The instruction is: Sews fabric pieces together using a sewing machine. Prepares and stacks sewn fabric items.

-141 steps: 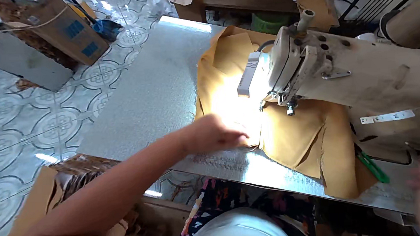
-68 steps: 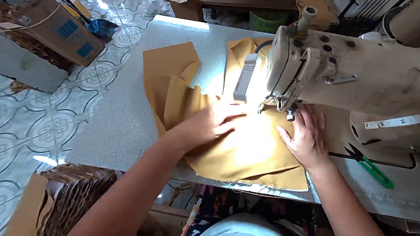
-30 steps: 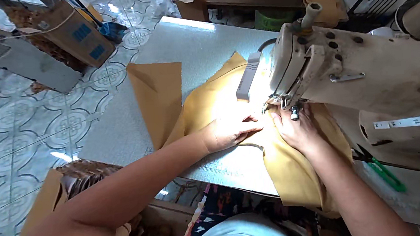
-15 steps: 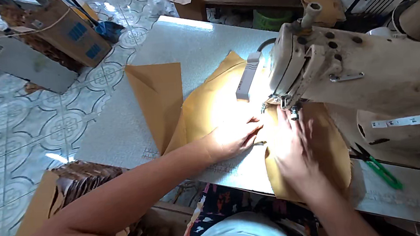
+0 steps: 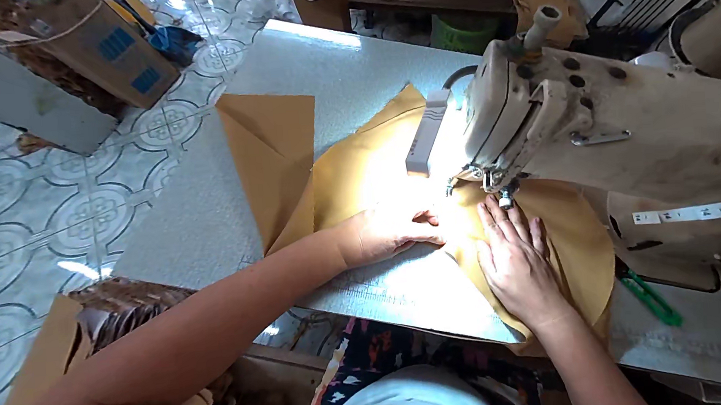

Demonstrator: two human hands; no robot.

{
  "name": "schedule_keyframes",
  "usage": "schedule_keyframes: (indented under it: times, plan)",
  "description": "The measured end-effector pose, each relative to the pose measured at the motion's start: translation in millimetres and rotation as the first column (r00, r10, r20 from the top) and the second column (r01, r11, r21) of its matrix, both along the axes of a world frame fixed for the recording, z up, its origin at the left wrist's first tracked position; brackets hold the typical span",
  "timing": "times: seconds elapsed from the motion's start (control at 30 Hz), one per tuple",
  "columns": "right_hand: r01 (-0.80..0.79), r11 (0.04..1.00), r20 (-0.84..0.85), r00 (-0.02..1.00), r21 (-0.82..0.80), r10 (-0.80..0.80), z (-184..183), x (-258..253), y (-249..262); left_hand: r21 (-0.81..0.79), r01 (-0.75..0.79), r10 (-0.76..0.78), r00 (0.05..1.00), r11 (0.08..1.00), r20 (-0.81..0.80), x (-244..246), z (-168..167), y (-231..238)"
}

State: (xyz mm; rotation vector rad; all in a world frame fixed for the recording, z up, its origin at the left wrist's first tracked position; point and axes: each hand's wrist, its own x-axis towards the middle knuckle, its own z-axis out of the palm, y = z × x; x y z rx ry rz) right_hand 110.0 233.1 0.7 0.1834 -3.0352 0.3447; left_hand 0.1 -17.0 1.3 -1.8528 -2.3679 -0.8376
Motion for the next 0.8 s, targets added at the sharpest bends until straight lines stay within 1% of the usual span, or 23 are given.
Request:
schedule_keyframes:
  times: [0.13,0.23,0.37,0.6,0.67,0.7,0.73,0.8]
  plan:
    - [-0.015,1.0,0.003,1.0,-0.007,0.016,0.5,-8.1,4.0,-0.012,0.041,-0.04,0.997,0.999,0.071,-5.9,-1.0,1.0]
    - [-0.013,1.0,0.022,1.0,-0.008,0.013,1.7,-14.7,6.3,0.026,0.071,-0.071,0.997,0.997,0.024,-13.0,-2.6,3.9]
    - [-0.014,1.0,0.041,0.999,0.013,0.013,5.5,-27.4,8.2,0.043,0.028,-0.026,0.999,0.999,-0.033,-20.6,2.6,8.5]
    - [-0.035,0.999,-0.035,0.999,0.006,0.036,9.7,-54.0,10.4,-0.057,-0.056,0.051,0.995,0.997,-0.087,-43.3,5.2,12.3]
    - [-0.025,1.0,-0.039,0.999,0.009,0.025,12.7,-62.6,11.0,-0.019,-0.066,0.064,0.994,0.998,-0.091,-53.2,-1.6,12.4]
    - [-0.013,1.0,-0.027,1.0,0.012,0.013,16.0,-66.6,11.0,0.0,-0.096,0.095,0.99,0.995,-0.1,-58.6,-7.5,12.4]
    - [-0.006,1.0,-0.037,0.999,0.007,0.006,19.1,-70.3,11.2,0.004,-0.165,0.165,0.983,0.986,-0.084,-63.1,-13.9,12.9]
    - [-0.01,1.0,-0.096,0.995,-0.013,0.009,20.1,-77.6,13.4,-0.129,-0.353,0.356,0.934,0.927,0.004,-72.4,-17.6,14.9]
